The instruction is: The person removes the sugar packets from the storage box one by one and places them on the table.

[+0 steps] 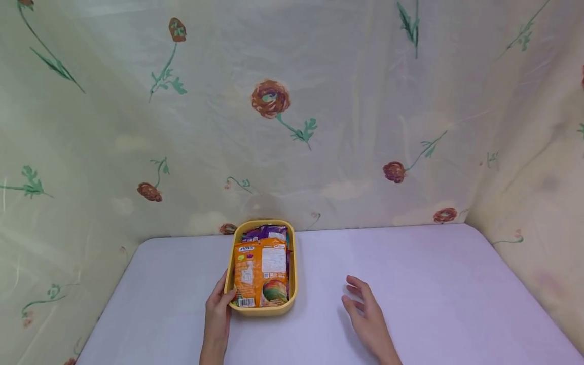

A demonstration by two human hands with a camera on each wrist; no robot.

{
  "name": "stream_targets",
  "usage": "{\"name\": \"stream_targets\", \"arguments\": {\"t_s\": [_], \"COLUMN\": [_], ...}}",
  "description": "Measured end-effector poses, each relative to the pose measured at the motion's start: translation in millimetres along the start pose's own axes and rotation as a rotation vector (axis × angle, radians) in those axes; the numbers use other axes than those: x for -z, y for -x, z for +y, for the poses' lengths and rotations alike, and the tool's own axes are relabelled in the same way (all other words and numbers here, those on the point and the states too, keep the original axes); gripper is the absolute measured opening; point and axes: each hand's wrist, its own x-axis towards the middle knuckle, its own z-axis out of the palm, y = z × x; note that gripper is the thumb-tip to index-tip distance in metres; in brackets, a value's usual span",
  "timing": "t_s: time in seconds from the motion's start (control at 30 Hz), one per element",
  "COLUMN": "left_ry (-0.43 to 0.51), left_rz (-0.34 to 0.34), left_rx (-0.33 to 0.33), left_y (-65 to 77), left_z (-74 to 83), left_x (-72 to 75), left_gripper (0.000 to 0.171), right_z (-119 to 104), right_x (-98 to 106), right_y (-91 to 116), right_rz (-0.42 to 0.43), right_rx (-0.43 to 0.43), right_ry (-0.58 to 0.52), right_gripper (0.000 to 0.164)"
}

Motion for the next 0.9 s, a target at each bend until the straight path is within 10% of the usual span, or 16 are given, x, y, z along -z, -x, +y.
{"name": "stream_targets", "arguments": {"t_s": [0.9], "left_ry": [-0.039], "left_rz": [-0.014], "left_rx": [-0.005], "left_y": [-1.3], "left_z": [1.8], "left_x": [2.8], "left_gripper": [0.061], "right_z": [-32.1], "right_x": [-42.2], "right_y": [-30.3], "right_rz": [-0.006], "right_rx": [0.034], "right_ry": [-0.364], "right_gripper": [0.041]}}
